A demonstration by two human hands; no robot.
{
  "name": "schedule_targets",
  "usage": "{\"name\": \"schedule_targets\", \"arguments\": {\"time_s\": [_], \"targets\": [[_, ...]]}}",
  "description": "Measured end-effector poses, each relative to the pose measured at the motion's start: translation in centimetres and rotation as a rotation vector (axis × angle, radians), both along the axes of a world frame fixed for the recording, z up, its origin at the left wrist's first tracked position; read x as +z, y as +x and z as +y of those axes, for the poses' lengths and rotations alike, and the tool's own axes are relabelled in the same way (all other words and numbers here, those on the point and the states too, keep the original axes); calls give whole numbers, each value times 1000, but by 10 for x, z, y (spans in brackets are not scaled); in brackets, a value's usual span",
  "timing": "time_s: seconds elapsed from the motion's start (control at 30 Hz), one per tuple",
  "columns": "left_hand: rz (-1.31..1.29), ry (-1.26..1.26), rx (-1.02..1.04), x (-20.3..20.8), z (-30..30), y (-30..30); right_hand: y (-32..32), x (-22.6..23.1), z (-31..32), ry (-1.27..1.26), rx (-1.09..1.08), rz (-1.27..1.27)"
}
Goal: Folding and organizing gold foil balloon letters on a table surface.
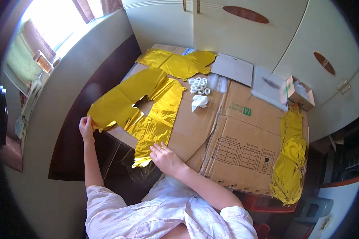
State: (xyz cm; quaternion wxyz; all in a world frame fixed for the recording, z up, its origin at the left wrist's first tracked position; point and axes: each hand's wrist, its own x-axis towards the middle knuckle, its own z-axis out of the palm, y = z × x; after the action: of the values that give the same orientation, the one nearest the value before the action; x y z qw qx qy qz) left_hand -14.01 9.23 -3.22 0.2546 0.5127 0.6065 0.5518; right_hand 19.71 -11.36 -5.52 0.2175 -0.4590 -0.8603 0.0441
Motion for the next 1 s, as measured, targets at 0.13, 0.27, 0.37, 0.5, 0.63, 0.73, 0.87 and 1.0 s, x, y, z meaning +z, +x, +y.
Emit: {"name": "schedule_targets", "arguments": {"time_s": [0.13,0.27,0.37,0.5,0.63,0.73,0.87,1.0], "targets": [[206,-126,87,-31,-27,-5,4,4,1,-69,39,41],[658,26,46,-31,-54,11,15,13,3,-209,133,165],[566,163,-234,8,-91,66,16,12,7,-297,120,260],[520,-54,-931,67,-143,131,15,14,8,-373,4,421],[665,-134,-1082,70,-161,147,10,17,9,-386,-40,486],[762,-37,-1080,64,-167,154,10,14,10,-377,-53,515],[863,93,-976,54,-172,159,9,15,10,-363,-63,518],[960,158,-891,50,-179,163,7,11,11,-326,-71,515]]}}
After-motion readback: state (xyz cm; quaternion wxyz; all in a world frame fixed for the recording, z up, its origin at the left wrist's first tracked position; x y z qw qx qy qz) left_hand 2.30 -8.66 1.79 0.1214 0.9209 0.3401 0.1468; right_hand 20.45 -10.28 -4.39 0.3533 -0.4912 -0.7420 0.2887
